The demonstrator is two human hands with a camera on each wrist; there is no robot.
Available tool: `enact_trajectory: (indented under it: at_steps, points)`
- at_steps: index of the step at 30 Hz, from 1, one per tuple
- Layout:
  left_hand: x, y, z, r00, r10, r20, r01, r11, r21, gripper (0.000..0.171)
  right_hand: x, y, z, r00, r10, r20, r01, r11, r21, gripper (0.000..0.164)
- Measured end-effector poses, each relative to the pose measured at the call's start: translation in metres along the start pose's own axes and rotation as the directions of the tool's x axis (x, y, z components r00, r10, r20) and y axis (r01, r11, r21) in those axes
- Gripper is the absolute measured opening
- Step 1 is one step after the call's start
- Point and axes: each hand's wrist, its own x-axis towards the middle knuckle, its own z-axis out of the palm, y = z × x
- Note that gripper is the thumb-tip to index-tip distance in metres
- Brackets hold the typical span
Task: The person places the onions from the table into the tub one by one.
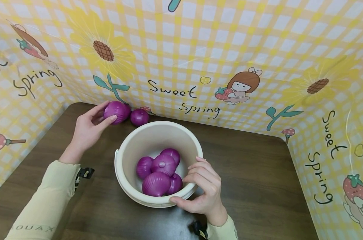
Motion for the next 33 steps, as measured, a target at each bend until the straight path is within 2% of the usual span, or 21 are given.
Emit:
enact_trajectory:
  at_steps: [10,18,27,33]
  points:
    - [-0.007,0.019,0.004,0.999,0.044,0.008,-0.044,0.999,0.021,0.061,-0.002,-0.001,-0.001,1.0,0.011,0.006,-0.011,1.0,0.002,0.046]
    - [-0.014,0.033,0.007,0.994,0.11,0.026,-0.11,0.994,-0.013,0.059,-0.004,-0.001,-0.001,1.0,0.017,0.005,-0.017,1.0,0.007,0.046]
    - [-0.019,0.051,0.01,0.982,0.182,0.044,-0.183,0.983,0.01,0.063,-0.003,0.0,-0.001,1.0,0.024,0.007,-0.024,1.0,0.008,0.046]
    - [-0.022,0.065,0.011,0.966,0.251,0.058,-0.253,0.967,0.03,0.068,-0.002,0.001,-0.001,1.0,0.023,0.005,-0.023,1.0,0.004,0.047]
